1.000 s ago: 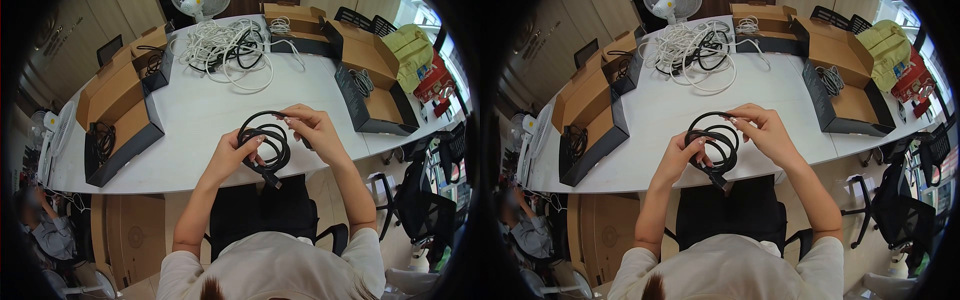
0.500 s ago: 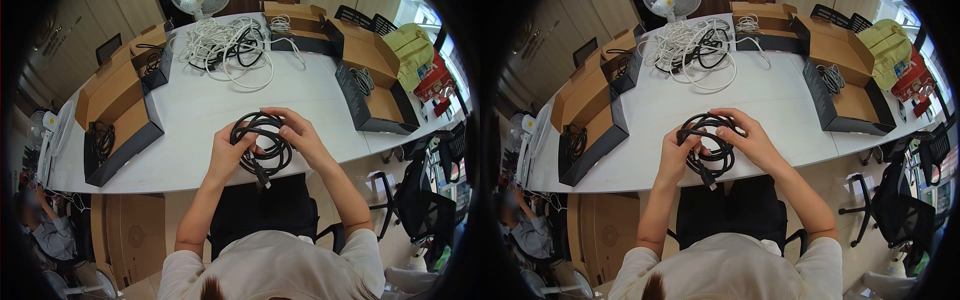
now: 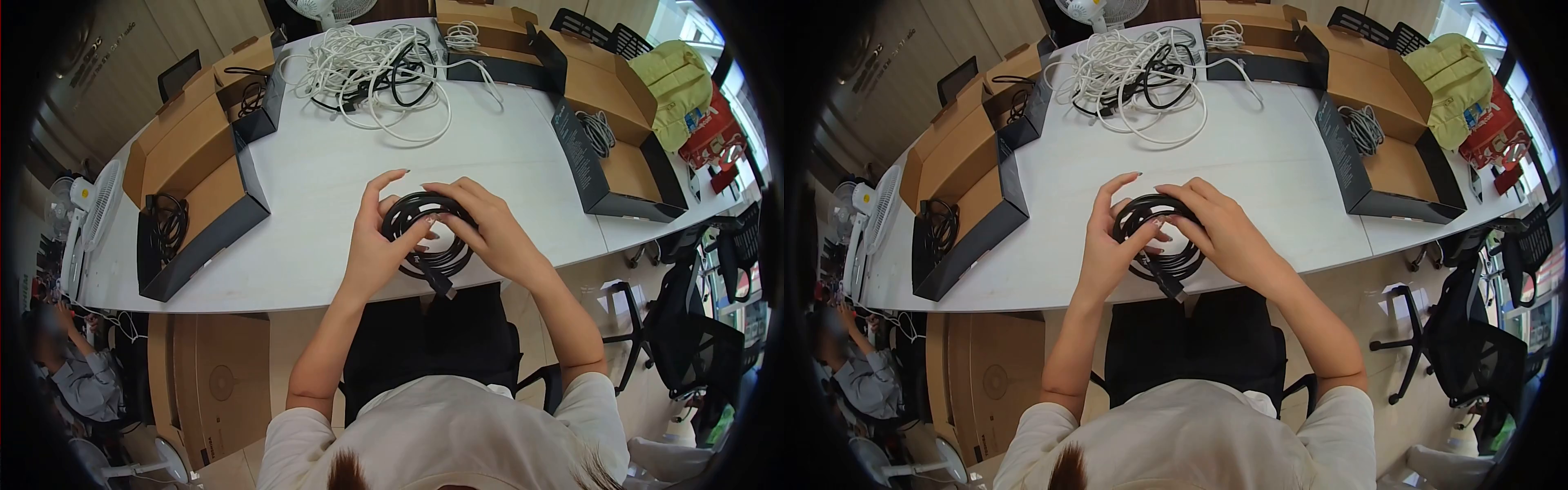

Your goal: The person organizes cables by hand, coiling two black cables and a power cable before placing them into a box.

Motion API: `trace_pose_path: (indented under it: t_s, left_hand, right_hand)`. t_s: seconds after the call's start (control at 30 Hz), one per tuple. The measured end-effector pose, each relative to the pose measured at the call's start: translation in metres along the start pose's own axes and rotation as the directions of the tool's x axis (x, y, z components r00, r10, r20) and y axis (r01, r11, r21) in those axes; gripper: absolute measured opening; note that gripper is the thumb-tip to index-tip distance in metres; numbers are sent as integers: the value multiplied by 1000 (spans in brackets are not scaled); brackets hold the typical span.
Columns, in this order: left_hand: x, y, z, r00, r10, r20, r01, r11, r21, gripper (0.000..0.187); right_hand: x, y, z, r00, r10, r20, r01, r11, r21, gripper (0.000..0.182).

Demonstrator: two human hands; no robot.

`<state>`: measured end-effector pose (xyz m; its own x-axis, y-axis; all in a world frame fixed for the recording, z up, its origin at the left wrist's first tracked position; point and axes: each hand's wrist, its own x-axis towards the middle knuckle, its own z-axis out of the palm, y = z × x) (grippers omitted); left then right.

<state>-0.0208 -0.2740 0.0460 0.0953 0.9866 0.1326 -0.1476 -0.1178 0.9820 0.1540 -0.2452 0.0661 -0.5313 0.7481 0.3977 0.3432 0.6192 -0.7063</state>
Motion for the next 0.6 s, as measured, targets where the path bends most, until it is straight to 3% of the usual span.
trace_pose_path:
  t_s: [0.1, 0.13, 0.23, 0.33, 0.43, 0.6]
  left_hand:
    - [-4, 8, 6, 973, 228, 30, -224, 909, 352, 69]
    - [-5, 8, 4, 961, 268, 71, -264, 804, 533, 69]
    - [-5, 6, 3, 917, 371, 145, -336, 526, 782, 60]
    - [-7, 6, 5, 953, 298, 46, -173, 413, 894, 48]
    - [-1, -4, 0, 951, 310, 13, -173, 495, 851, 35]
    - [-5, 2, -5, 984, 175, 41, -171, 843, 509, 20]
  right_hand:
    - [0, 4, 3, 999, -35, 4, 35, 997, -67, 35]
    - [0, 4, 5, 999, -39, 4, 39, 996, -83, 37]
    - [0, 0, 9, 999, -43, -7, 42, 990, -136, 40]
    - [3, -9, 12, 999, -38, -28, 31, 976, -216, 41]
    - [4, -8, 14, 996, -75, -58, 61, 974, -217, 40]
    - [6, -4, 11, 996, -77, -50, 71, 991, -110, 38]
